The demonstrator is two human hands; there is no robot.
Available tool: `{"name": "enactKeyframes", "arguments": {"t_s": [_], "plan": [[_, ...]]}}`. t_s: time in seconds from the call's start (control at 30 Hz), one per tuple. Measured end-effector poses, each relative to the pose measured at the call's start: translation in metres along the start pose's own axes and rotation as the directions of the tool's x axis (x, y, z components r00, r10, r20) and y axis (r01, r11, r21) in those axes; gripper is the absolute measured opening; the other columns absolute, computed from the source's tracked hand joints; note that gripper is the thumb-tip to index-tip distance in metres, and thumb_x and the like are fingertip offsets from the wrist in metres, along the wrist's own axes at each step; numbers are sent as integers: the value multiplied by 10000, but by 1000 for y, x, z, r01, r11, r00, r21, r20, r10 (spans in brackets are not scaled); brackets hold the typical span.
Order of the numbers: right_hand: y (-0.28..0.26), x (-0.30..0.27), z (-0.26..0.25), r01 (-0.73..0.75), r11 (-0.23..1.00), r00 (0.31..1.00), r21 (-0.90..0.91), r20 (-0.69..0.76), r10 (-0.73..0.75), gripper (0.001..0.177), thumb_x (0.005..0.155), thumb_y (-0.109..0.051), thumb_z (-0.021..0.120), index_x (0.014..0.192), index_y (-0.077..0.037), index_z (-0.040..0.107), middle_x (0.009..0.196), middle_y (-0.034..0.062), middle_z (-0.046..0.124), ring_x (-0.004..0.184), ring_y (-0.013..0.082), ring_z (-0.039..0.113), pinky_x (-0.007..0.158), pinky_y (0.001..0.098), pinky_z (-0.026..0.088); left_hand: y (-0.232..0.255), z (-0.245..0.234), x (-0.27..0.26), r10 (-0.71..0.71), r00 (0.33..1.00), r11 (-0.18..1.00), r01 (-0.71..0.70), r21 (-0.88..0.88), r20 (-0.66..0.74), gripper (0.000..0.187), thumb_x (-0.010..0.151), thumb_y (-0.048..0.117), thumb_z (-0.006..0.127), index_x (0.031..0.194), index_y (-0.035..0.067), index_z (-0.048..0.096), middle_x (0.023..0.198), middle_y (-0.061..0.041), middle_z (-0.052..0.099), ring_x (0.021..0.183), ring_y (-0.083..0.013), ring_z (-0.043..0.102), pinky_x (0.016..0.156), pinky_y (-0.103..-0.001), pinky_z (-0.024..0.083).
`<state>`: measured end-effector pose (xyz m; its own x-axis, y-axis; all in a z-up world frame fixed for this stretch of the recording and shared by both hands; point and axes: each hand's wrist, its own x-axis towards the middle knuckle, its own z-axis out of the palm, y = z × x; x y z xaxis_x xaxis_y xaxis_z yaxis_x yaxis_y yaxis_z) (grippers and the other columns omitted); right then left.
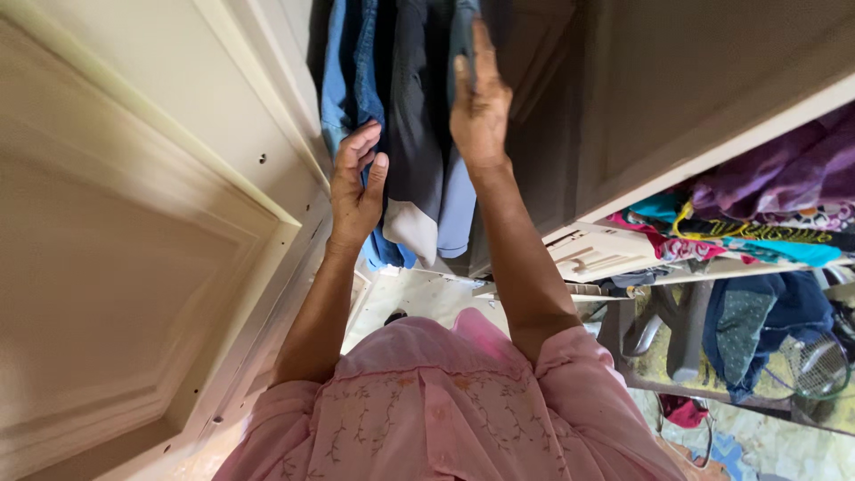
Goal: The person takes several garments from a pile on a table, places each on a hanger, and hangs them in a wardrobe. Items handled include a denim shirt, a jacket, a gray t-shirt, and a hoodie. The person adjusts the garments on the hangers before placing them on the wardrobe rail.
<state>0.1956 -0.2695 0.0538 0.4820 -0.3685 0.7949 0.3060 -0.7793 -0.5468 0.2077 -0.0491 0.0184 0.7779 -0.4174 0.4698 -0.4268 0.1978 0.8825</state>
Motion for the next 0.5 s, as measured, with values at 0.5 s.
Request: {"name": "enactKeyframes", "arguments": {"t_s": [0.5], "plan": [[-30,-49,37,-83,996,982,-44,166,89,896,912,147,564,1657,-150,163,1662,254,346,1450,427,487,1120,391,499,-15,-8,-2,-23,1000,997,22,-75,-10,367,1124,167,582,1463,50,504,1514,-116,554,1404,-224,554,1170,-344,455]]}}
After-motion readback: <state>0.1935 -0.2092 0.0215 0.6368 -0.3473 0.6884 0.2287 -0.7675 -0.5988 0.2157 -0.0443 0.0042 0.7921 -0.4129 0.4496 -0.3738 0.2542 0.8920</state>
